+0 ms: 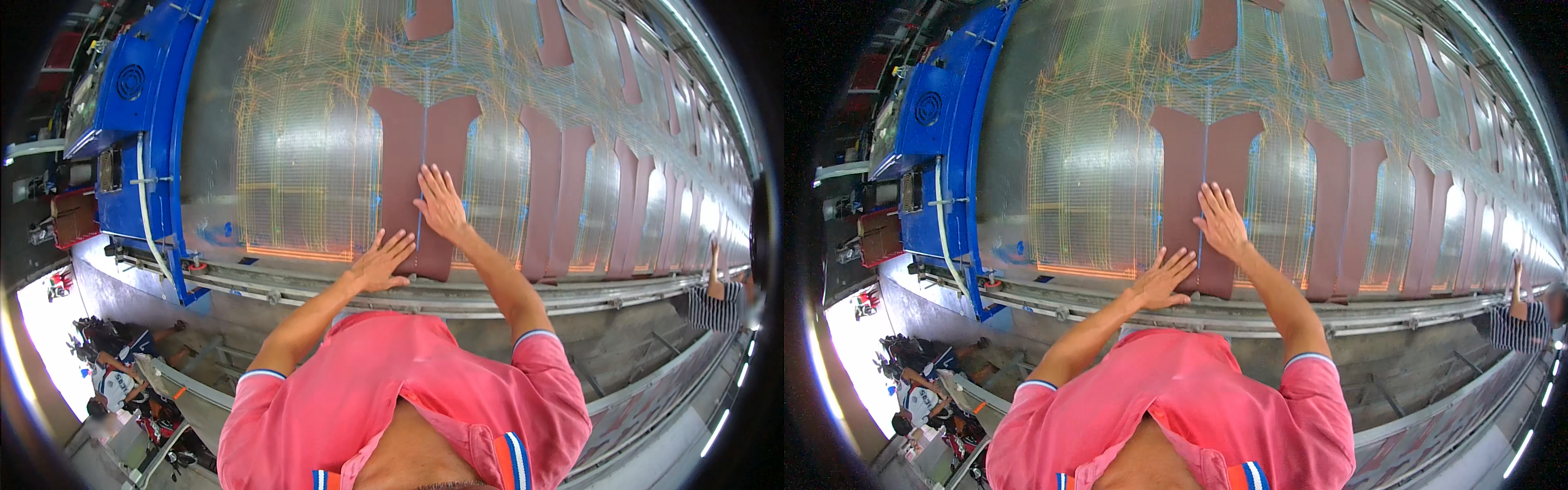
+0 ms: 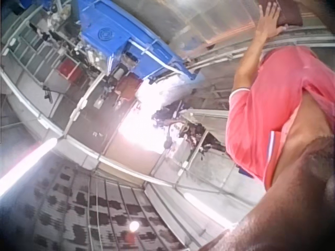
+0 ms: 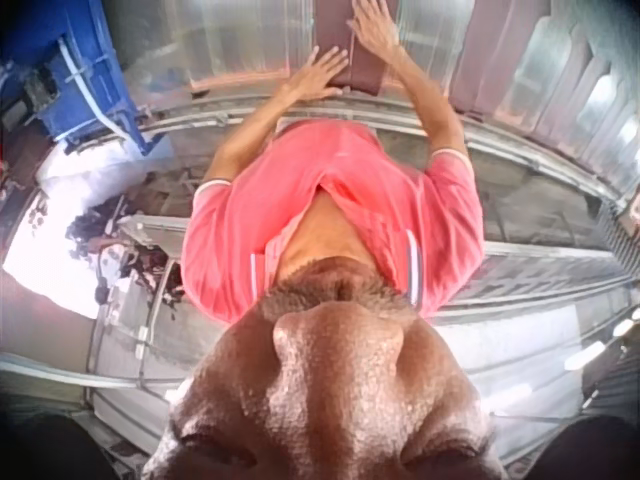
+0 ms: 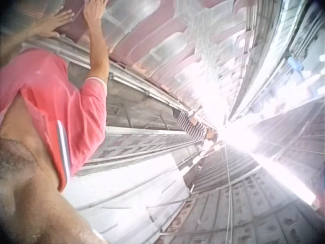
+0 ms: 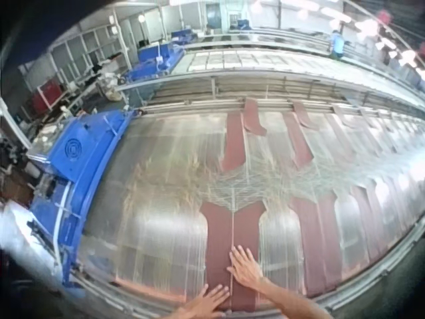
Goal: The person repeatedly places reddish-brown rectangular sheets onto a curved metal surface with a grid pattern, aligning them along blue guide lines and smoothing them down by hand. The person works one sheet at a time, moving along the surface to cover successive sections.
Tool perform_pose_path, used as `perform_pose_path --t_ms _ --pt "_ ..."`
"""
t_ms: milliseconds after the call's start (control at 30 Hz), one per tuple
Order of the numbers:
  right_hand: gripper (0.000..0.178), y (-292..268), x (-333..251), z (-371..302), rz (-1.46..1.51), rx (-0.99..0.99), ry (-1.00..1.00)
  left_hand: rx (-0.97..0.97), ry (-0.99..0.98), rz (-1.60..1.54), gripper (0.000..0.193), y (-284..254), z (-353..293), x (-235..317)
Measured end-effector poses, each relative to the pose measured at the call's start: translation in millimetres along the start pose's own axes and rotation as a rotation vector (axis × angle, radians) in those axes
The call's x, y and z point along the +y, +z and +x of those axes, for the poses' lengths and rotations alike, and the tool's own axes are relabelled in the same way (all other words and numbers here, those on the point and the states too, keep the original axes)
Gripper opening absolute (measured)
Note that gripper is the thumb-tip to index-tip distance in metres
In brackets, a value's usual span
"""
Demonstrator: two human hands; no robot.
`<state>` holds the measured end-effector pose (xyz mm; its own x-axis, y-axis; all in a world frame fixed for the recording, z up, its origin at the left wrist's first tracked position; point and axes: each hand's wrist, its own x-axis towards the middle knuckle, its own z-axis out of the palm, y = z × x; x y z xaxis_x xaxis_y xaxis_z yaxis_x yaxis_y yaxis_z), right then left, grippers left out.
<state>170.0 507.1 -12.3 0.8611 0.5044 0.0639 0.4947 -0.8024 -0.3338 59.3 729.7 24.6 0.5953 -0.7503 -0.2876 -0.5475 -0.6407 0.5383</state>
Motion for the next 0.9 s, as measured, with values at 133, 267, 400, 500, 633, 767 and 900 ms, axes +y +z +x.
perform_pose_path --t_ms 133,267,400,500,633,767,900 --pt "0.062 3.2 47.9 98.9 -0.074 0.069 -0.067 -0.050 -0.023 -0.025 0.085 0.9 -0.6 2.2" --pt "0.063 6.7 53.6 139.7 -0.116 0.109 -0.009 -0.073 -0.033 -0.036 0.083 1.5 3.4 -1.2" --pt "0.062 7.9 25.6 100.0 -0.120 0.053 0.070 -0.073 -0.028 -0.046 0.080 5.4 2.9 -2.8" --pt "0.059 4.0 -13.4 29.0 -0.075 -0.004 0.063 -0.025 -0.035 0.004 0.080 8.2 2.1 -4.1" --pt "0.056 15.7 -63.6 -66.9 0.037 -0.046 0.072 0.103 -0.107 0.059 0.076 14.7 -5.8 4.5" --pt "0.051 11.6 -96.6 -145.7 0.059 -0.038 0.190 0.125 -0.177 -0.023 0.082 46.5 2.7 37.7" --pt "0.045 17.8 -124.3 -160.5 0.090 0.079 0.204 0.194 -0.008 -0.302 0.072 70.1 -36.9 37.2"
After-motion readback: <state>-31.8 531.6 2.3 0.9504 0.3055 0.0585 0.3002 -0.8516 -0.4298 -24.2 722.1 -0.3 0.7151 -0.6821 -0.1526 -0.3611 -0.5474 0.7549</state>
